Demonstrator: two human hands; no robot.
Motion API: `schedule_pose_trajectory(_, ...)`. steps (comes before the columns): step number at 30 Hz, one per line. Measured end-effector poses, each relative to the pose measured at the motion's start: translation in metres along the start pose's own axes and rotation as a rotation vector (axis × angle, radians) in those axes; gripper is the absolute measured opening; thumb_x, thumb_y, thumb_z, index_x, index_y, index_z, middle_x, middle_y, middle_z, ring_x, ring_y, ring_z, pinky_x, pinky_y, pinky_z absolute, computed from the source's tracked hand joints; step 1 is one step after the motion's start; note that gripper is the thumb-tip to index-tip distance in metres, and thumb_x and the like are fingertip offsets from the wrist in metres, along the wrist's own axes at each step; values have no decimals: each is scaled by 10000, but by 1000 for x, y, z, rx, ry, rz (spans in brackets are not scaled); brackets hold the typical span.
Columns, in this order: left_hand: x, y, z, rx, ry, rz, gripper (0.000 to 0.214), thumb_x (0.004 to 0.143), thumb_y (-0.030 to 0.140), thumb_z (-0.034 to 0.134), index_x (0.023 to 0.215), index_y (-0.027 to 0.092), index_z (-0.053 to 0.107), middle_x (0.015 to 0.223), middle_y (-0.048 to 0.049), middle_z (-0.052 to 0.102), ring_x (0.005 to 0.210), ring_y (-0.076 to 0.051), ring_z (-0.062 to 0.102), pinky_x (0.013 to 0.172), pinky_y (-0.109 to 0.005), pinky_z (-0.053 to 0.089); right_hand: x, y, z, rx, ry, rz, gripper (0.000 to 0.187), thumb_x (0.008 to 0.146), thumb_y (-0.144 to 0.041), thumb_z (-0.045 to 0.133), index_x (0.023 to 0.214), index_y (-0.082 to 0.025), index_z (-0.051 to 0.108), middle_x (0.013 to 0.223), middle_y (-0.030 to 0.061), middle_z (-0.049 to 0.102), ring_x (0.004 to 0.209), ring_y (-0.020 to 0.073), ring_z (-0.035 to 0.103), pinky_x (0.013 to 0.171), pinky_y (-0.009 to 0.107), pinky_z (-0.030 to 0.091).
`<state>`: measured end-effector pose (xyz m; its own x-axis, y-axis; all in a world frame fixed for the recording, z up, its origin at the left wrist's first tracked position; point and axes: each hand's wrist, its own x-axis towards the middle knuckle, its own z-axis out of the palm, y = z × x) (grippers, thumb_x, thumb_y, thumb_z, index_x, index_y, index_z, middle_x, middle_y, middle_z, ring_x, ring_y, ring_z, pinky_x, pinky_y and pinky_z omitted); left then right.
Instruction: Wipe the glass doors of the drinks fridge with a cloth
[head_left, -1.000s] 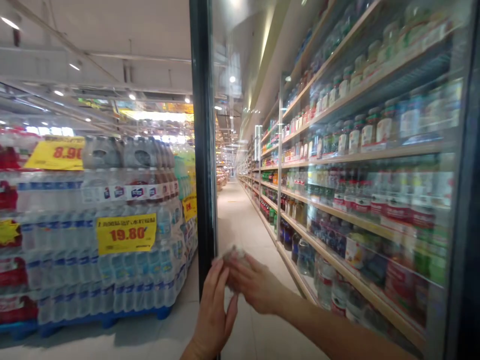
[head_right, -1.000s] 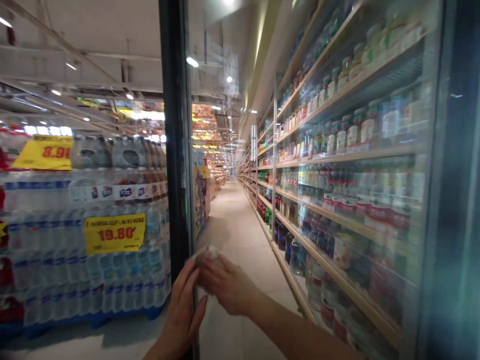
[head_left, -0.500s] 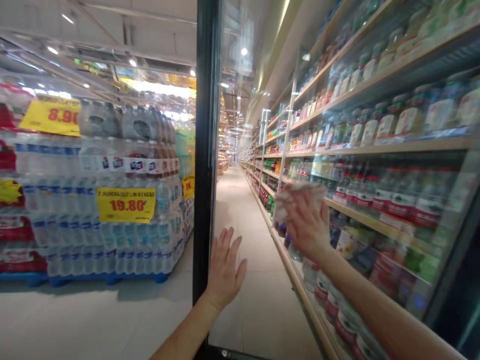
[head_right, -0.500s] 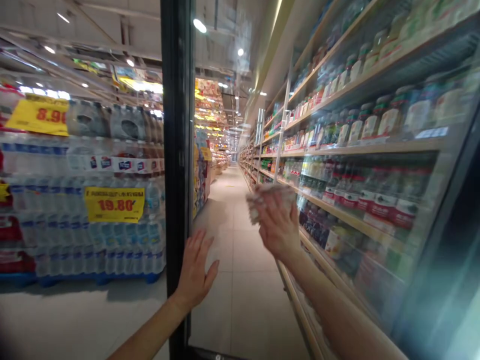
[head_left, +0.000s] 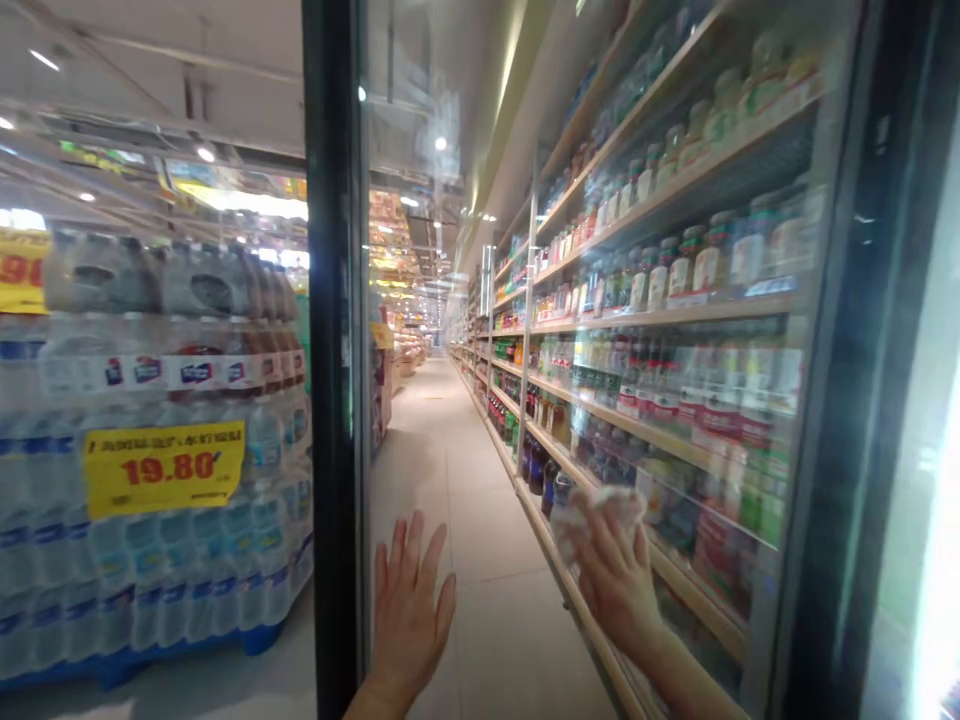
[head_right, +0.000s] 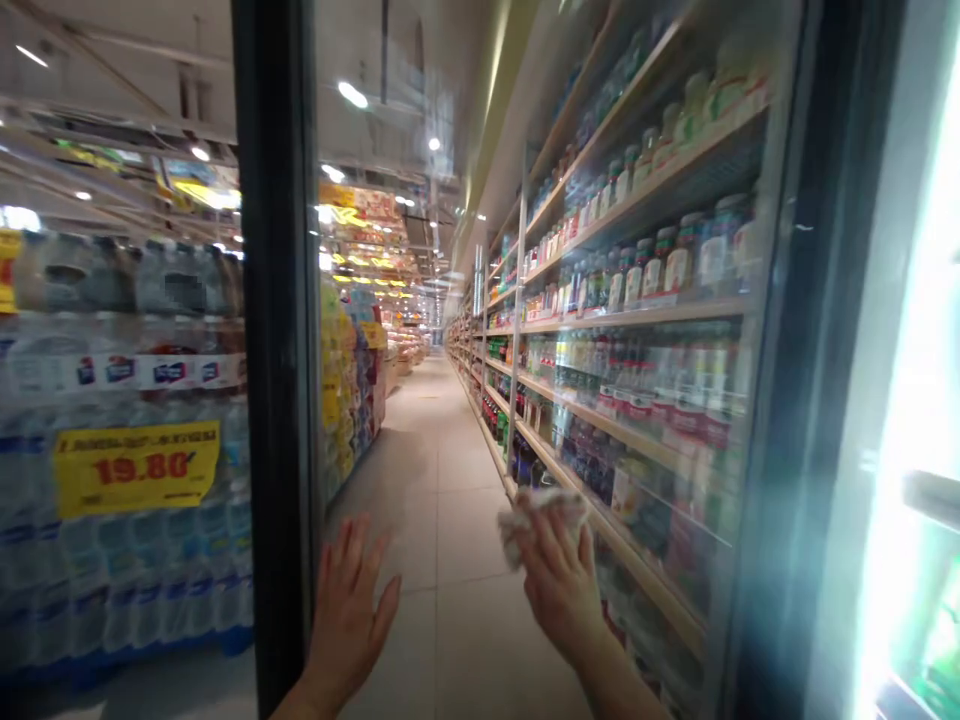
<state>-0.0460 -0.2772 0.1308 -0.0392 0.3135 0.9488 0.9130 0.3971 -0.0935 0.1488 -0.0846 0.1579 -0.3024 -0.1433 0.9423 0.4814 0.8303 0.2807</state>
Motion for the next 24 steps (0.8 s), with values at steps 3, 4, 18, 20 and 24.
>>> schedule_pose_trajectory(3, 2, 4, 1, -14, 12, -14, 710, 837, 156, 477, 1445, 253, 122, 1537, -56, 81, 1404, -263, 85, 1130, -482, 105, -16, 3, 1, 22, -65, -82, 548, 810, -137, 420, 1336, -292, 416, 1338, 52, 485, 1336, 222, 287, 1097, 480, 164)
schedule_pose_trajectory(4, 3, 5, 2, -21, 15, -31, 715, 839, 166, 479, 1445, 263, 112, 1537, -59, 76, 1404, -272, 83, 1123, -504, 118, -16, 15, 1, -22, -36, 23, 546, 819, -155, 420, 1352, -274, 399, 1358, 71, 460, 1337, 242, 283, 1085, 500, 180)
schedule_pose_trajectory(18, -6, 11, 9, -71, -24, 15, 710, 830, 180, 470, 1444, 266, 125, 1533, -81, 90, 1403, -286, 87, 1083, -566, 209, -79, 14, -1, -31, -85, 98, 659, 786, -104, 453, 1398, -308, 315, 1423, 54, 389, 1316, 292, 330, 1020, 538, 340)
schedule_pose_trajectory(20, -8, 12, 7, -84, -13, 34, 704, 825, 168, 473, 1442, 261, 145, 1533, -78, 96, 1404, -276, 86, 1099, -548, 185, -72, 43, -9, -142, 78, 340, 654, 820, -126, 432, 1433, -251, 239, 1467, 102, 301, 1337, 323, 280, 1006, 596, 318)
schedule_pose_trajectory(24, -2, 50, 3, -212, -27, 48, 660, 812, 152, 485, 1416, 236, 232, 1517, -102, 157, 1391, -276, 160, 1096, -522, 223, -62, 48, -6, -217, 223, 571, 667, 852, -158, 385, 1459, -123, 109, 1481, 206, 197, 1364, 379, 167, 957, 657, 327)
